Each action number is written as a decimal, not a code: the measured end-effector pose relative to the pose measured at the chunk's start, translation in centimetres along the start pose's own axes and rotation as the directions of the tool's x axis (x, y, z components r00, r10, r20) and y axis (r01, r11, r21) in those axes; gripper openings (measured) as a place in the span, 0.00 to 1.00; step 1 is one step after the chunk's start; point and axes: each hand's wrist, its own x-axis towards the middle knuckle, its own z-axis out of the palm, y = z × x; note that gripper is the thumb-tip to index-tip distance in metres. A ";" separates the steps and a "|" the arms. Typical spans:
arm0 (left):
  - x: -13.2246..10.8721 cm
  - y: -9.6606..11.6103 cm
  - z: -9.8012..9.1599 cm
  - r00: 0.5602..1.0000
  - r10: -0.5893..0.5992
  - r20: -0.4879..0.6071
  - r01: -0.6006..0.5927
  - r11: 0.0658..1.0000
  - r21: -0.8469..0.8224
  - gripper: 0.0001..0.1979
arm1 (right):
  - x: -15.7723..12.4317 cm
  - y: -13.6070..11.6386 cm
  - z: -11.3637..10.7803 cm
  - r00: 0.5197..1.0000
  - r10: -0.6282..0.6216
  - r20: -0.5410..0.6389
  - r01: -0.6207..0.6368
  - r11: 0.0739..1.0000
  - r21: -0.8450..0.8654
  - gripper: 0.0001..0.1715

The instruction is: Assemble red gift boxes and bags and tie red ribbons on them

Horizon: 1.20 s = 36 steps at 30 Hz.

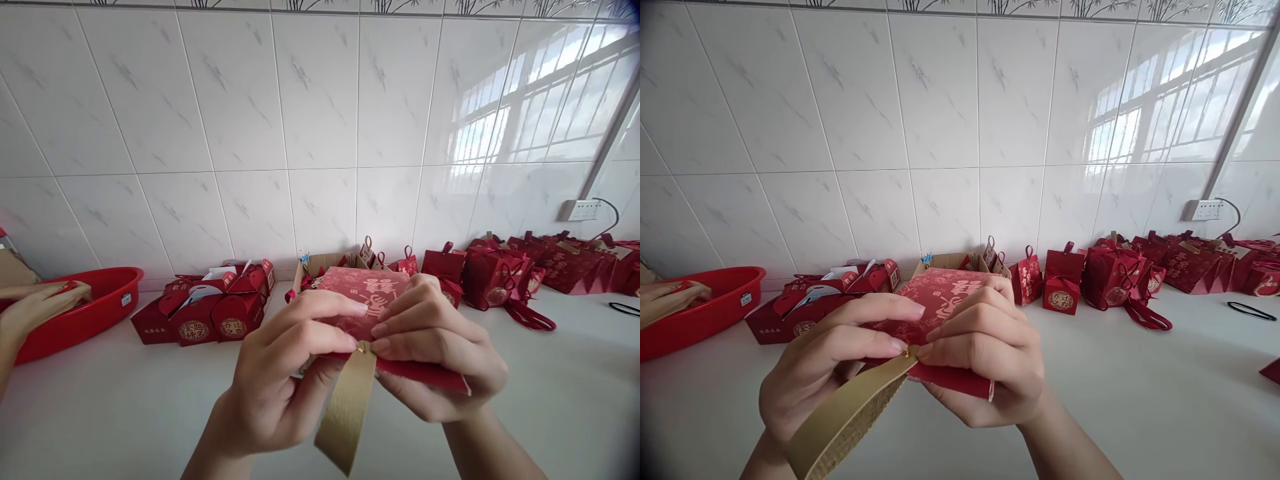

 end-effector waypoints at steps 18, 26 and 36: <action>0.4 0.2 -0.1 0.995 0.094 0.030 -0.098 0.956 0.276 0.16 | 0.5 -0.5 -0.1 0.939 0.248 0.239 -0.287 0.947 0.146 0.13; 0.8 0.3 0.0 0.996 0.085 -0.010 -0.078 0.953 0.293 0.12 | -0.1 -0.4 0.4 0.961 0.237 0.142 -0.250 0.965 0.077 0.07; 0.6 0.4 0.5 0.996 0.062 -0.065 -0.038 0.946 0.323 0.13 | -0.6 -0.5 0.4 0.959 0.271 0.089 -0.278 0.956 0.092 0.08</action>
